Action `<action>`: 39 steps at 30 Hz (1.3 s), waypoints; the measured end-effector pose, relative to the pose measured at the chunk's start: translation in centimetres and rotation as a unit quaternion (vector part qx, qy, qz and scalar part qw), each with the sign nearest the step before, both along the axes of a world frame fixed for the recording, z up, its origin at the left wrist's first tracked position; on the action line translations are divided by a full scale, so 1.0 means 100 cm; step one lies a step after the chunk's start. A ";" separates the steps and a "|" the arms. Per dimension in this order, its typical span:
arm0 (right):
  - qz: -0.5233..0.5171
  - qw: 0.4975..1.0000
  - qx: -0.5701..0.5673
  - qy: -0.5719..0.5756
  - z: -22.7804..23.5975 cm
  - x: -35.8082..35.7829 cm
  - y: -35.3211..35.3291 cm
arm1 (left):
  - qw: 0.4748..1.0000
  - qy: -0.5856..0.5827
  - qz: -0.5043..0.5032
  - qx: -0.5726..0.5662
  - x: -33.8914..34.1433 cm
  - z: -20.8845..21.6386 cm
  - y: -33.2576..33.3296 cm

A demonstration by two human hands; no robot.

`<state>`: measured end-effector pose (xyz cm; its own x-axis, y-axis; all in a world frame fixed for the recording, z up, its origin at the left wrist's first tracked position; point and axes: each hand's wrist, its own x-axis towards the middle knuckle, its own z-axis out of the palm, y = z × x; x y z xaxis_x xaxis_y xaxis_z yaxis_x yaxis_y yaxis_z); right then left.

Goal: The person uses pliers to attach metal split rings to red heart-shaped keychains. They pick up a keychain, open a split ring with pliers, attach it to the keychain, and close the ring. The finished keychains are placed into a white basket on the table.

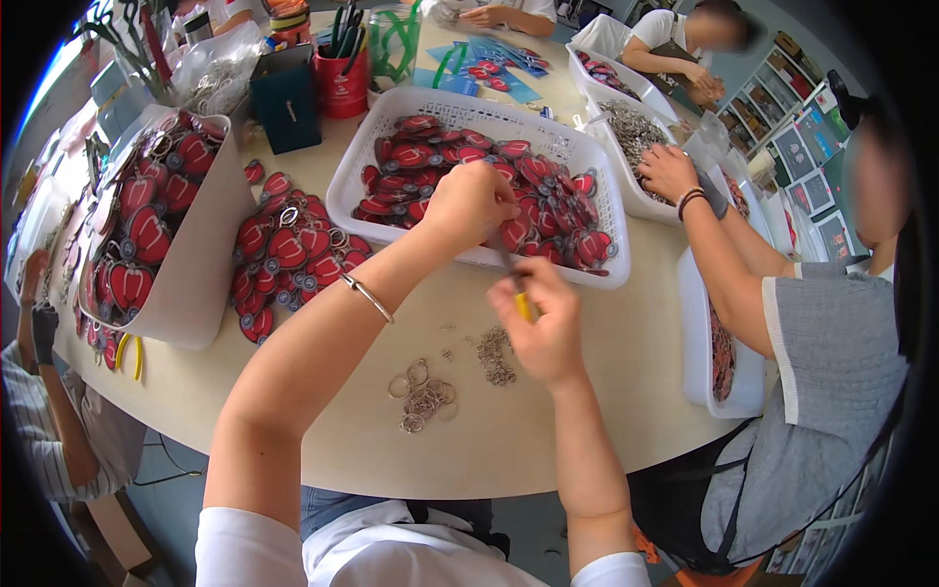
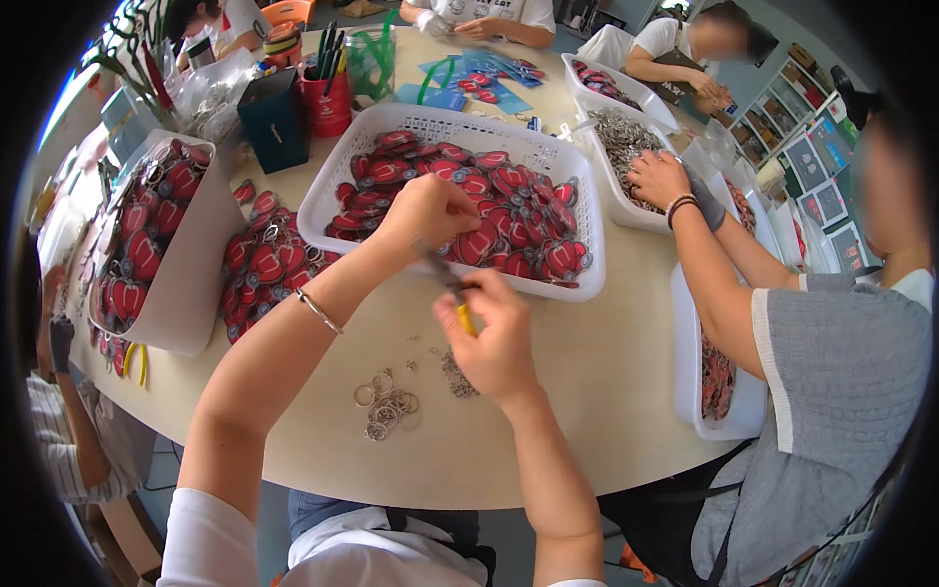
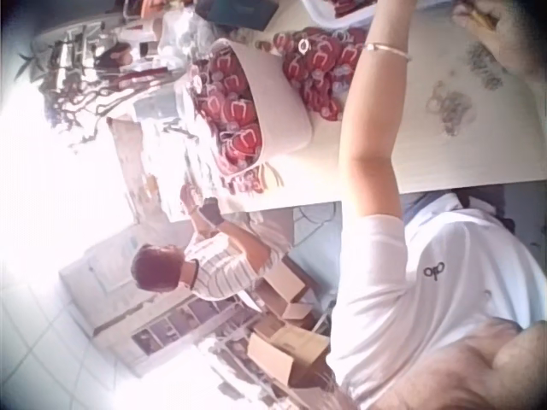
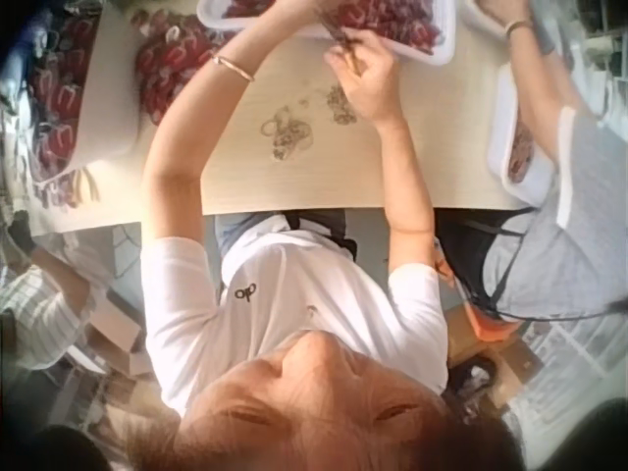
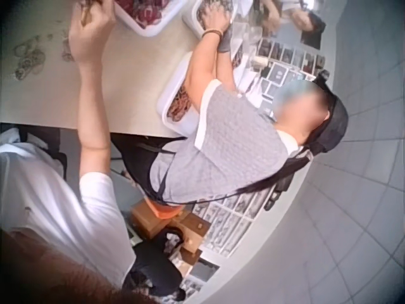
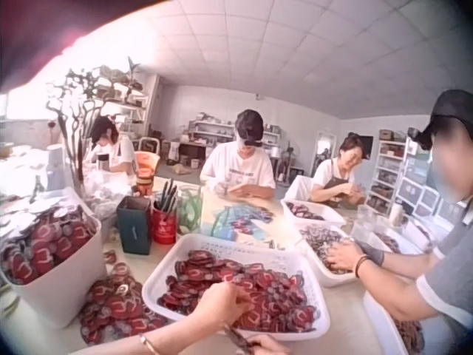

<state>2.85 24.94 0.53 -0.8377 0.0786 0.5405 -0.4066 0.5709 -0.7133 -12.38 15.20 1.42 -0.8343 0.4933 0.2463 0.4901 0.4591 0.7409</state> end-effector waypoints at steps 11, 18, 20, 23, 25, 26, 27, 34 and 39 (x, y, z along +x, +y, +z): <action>0.009 0.980 0.162 -0.115 -0.039 -0.007 -0.024 | 0.898 -0.066 0.182 0.395 0.040 0.011 -0.129; -0.001 0.963 0.222 -0.155 -0.040 -0.007 -0.024 | 0.884 -0.185 0.108 0.416 0.105 -0.022 -0.163; -0.013 0.968 0.168 -0.187 -0.042 -0.006 -0.022 | 0.871 -0.251 0.094 0.413 0.121 -0.032 -0.156; -0.025 0.970 0.084 -0.228 -0.038 -0.006 -0.022 | 0.855 -0.321 0.076 0.399 0.129 -0.044 -0.152; -0.028 0.969 0.067 -0.238 -0.035 -0.006 -0.022 | 0.849 -0.344 0.058 0.397 0.130 -0.046 -0.149; -0.029 0.969 0.096 -0.224 -0.034 -0.005 -0.020 | 0.850 -0.348 0.053 0.391 0.130 -0.048 -0.147; -0.028 0.966 0.065 -0.247 -0.030 -0.003 -0.022 | 0.848 -0.361 0.052 0.385 0.131 -0.048 -0.146; 0.080 0.933 -0.190 -0.296 -0.018 0.005 -0.033 | 0.795 -0.497 -0.002 0.348 0.135 -0.039 -0.145; 0.133 0.923 -0.228 -0.280 -0.010 0.011 -0.043 | 0.728 -0.565 -0.048 0.386 0.136 -0.040 -0.148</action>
